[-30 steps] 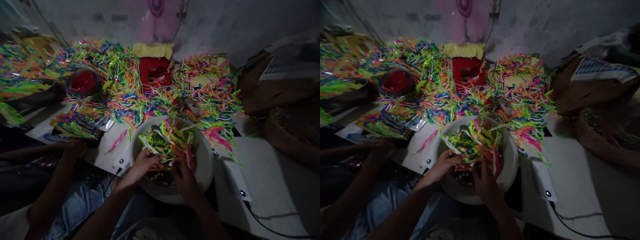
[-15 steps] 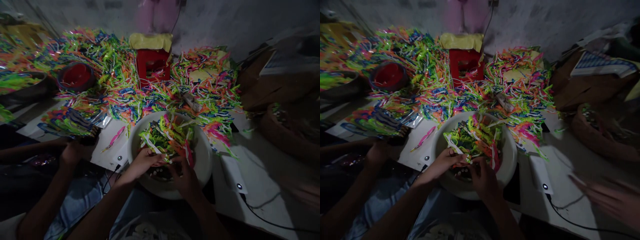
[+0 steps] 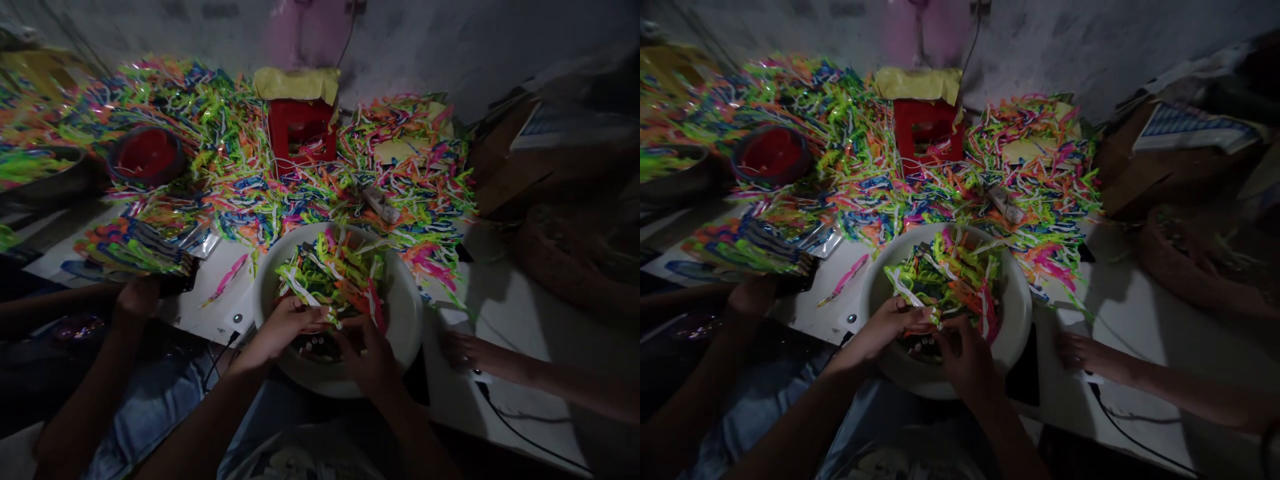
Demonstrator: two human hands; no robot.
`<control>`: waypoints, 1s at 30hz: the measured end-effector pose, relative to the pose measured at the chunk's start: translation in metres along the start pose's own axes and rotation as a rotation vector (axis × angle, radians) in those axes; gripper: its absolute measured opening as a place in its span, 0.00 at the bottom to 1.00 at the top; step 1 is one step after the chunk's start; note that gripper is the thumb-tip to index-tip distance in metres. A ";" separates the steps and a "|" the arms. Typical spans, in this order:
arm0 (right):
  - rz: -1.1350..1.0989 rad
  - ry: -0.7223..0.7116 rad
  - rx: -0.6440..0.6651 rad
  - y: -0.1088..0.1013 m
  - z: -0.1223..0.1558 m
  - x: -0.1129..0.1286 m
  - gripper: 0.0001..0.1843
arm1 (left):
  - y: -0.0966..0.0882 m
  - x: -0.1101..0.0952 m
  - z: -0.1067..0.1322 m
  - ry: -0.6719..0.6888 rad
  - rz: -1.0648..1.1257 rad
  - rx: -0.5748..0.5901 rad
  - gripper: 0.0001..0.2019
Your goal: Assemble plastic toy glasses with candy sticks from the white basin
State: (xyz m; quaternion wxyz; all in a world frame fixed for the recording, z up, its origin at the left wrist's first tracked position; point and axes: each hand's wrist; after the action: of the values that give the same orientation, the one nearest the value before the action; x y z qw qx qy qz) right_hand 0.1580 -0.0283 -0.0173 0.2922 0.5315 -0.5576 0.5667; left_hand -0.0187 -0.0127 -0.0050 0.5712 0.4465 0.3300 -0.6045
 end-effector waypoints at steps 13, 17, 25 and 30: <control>-0.124 0.174 0.059 0.000 -0.007 0.001 0.08 | 0.002 -0.006 0.005 0.069 -0.062 0.066 0.18; -0.235 0.206 0.115 -0.002 -0.011 0.001 0.10 | 0.004 -0.006 0.008 0.138 -0.112 0.082 0.17; 0.031 0.083 0.112 0.011 -0.013 0.012 0.10 | 0.005 -0.004 0.009 0.127 -0.012 0.102 0.18; 0.003 0.098 0.107 0.014 -0.021 0.014 0.12 | 0.008 -0.008 0.017 0.157 -0.029 0.026 0.19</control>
State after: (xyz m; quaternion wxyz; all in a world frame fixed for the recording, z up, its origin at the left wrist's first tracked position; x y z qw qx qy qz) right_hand 0.1350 -0.0149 -0.0047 0.2895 0.5172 -0.5123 0.6214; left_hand -0.0143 -0.0259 0.0093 0.5291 0.4951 0.3721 -0.5801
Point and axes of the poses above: each hand's wrist, its own z-axis away from the middle knuckle, its own y-axis out of the palm, x = y × z, and after that the axes turned 15 degrees about -z, right-handed
